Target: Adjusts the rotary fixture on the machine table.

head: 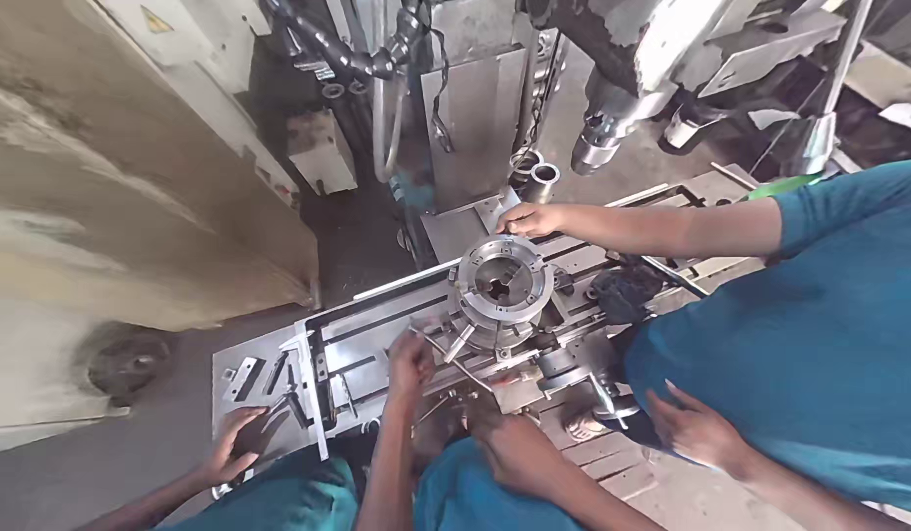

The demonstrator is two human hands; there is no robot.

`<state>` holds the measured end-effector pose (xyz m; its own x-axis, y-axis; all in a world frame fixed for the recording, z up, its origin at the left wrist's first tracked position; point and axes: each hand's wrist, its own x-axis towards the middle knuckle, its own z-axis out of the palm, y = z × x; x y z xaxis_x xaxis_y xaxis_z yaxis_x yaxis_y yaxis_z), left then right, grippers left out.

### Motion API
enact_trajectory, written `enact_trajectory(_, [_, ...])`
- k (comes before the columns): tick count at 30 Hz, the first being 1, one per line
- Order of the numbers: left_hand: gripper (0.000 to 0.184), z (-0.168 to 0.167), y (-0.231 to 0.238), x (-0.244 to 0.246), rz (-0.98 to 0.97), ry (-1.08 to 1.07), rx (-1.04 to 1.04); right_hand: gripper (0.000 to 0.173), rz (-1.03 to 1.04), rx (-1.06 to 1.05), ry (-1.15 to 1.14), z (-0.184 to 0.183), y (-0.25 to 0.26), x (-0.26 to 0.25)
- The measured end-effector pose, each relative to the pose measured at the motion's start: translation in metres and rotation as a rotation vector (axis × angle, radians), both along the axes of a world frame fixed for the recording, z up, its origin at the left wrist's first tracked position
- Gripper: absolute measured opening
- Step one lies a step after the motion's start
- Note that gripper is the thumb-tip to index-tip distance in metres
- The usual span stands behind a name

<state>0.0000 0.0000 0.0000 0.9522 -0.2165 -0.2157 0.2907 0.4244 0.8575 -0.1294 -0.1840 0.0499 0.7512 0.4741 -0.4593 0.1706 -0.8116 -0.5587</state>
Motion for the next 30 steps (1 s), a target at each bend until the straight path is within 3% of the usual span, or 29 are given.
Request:
enact_trajectory(3, [0.049,0.005,-0.017,-0.043,-0.179,-0.151,-0.087,0.028,-0.211,0.211,-0.208,-0.005,-0.026,-0.019])
enact_trajectory(5, [0.052,-0.005,-0.032,-0.070,-0.201,-0.111,-0.118,0.023,-0.363,0.409,-0.477,0.005,-0.036,-0.018])
enact_trajectory(7, [0.049,-0.016,-0.047,-0.088,-0.165,-0.050,-0.023,0.024,-0.447,0.619,-0.624,0.014,-0.039,-0.011])
enact_trajectory(10, [0.049,-0.032,-0.060,-0.087,-0.115,0.094,0.129,0.026,-0.354,0.710,-0.758,0.024,-0.026,0.010])
enact_trajectory(12, [0.060,-0.043,-0.056,-0.073,-0.057,0.268,0.026,0.025,-0.233,0.712,-0.814,0.029,-0.008,0.024])
enact_trajectory(14, [0.074,-0.067,-0.048,-0.051,0.047,0.385,-0.156,0.024,-0.119,0.745,-0.842,0.034,0.007,0.032])
enact_trajectory(16, [0.076,-0.083,-0.032,-0.022,0.103,0.399,-0.148,0.022,-0.066,0.779,-0.832,0.038,0.018,0.032])
enact_trajectory(18, [0.059,-0.052,-0.019,0.000,0.111,0.335,-0.002,0.022,-0.047,0.794,-0.793,0.039,0.019,0.026])
enact_trajectory(20, [0.046,-0.019,-0.002,0.011,0.030,0.081,0.157,0.023,-0.050,0.819,-0.755,0.034,0.015,0.018])
enact_trajectory(23, [0.049,0.020,0.008,-0.014,-0.225,-0.199,0.260,0.025,-0.084,0.858,-0.693,0.028,-0.002,0.004])
enact_trajectory(25, [0.055,0.015,-0.001,-0.043,-0.305,-0.236,0.186,0.025,-0.137,0.856,-0.666,0.024,-0.014,-0.003])
enact_trajectory(30, [0.066,-0.033,-0.039,-0.084,-0.274,0.032,-0.059,0.023,-0.270,0.858,-0.604,0.012,-0.032,-0.012])
